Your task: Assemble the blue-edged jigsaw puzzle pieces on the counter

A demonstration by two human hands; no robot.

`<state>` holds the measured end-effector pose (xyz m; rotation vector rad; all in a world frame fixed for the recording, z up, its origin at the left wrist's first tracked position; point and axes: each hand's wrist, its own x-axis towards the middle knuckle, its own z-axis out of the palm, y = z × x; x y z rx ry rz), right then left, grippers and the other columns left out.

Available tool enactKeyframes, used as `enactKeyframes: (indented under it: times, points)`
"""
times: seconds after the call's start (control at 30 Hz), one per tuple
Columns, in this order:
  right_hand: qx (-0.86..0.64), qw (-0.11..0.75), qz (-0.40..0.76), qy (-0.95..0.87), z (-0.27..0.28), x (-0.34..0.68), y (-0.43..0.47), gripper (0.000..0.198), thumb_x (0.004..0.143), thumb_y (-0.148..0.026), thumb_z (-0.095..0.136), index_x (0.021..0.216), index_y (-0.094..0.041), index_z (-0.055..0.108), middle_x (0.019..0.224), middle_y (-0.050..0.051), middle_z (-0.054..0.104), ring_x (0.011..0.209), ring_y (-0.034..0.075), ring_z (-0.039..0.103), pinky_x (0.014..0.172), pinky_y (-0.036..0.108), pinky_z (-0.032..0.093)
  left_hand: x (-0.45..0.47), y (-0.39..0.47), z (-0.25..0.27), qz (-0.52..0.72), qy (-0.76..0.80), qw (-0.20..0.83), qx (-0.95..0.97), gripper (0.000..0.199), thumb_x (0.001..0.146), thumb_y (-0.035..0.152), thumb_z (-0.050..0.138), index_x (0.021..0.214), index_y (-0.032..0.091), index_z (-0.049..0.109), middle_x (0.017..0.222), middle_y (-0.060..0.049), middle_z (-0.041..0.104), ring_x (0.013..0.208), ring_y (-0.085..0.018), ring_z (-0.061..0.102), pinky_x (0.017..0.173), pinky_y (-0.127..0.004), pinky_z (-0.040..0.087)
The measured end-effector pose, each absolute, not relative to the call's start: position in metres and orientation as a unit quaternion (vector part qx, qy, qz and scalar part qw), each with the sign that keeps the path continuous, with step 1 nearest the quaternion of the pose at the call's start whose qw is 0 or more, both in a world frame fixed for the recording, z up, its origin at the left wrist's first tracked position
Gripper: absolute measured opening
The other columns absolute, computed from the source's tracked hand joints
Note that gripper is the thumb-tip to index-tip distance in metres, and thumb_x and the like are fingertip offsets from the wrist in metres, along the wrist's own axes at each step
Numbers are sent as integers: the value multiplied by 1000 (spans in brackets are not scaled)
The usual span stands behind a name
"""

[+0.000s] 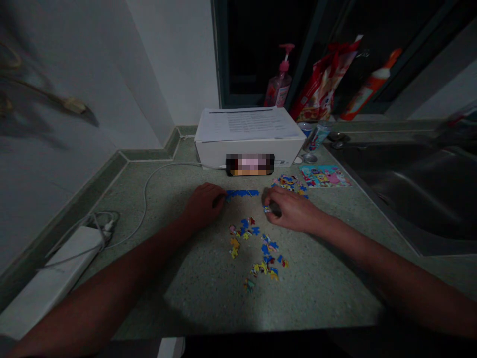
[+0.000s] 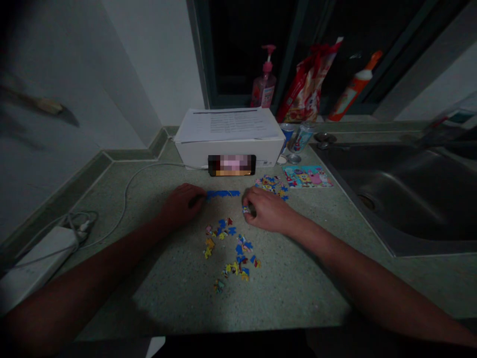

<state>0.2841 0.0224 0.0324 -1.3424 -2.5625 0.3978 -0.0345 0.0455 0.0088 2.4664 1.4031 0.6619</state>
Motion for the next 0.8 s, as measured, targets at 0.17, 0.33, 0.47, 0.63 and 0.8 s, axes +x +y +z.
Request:
enactKeyframes:
  times: [0.17, 0.33, 0.47, 0.63, 0.8]
  points:
    - [-481, 124, 124, -859, 31, 282, 40, 16, 91, -24, 71, 106, -23, 68, 116, 14, 72, 113, 32, 71, 99, 46, 56, -35, 47, 6, 227, 470, 99, 848, 28, 103, 24, 52, 110, 36, 77, 114, -4, 82, 112, -28, 73, 107, -57, 61]
    - [-487, 123, 130, -855, 37, 275, 58, 15, 92, -26, 69, 106, -22, 68, 115, 13, 72, 101, 28, 71, 91, 41, 56, -36, 48, 5, 229, 469, 99, 847, 28, 101, 25, 55, 112, 34, 78, 114, -5, 82, 113, -30, 73, 106, -59, 61]
    - [-498, 121, 133, -849, 38, 271, 71, 16, 88, -25, 71, 104, -22, 70, 113, 12, 71, 94, 26, 70, 84, 38, 55, -35, 46, 8, 227, 474, 105, 844, 34, 101, 22, 58, 117, 42, 80, 117, -2, 83, 115, -30, 73, 106, -59, 61]
    - [-496, 101, 141, -851, 33, 272, 79, 17, 87, -26, 72, 103, -23, 69, 110, 11, 72, 94, 26, 70, 83, 38, 54, -35, 45, 10, 225, 472, 101, 846, 36, 100, 19, 60, 118, 43, 81, 119, -1, 83, 116, -31, 74, 108, -58, 61]
    - [-492, 96, 148, -853, 31, 276, 79, 17, 86, -26, 70, 102, -24, 68, 110, 12, 71, 93, 27, 70, 81, 40, 55, -35, 47, 7, 233, 453, 113, 853, 39, 100, 20, 59, 123, 44, 79, 125, -1, 82, 121, -31, 73, 111, -61, 60]
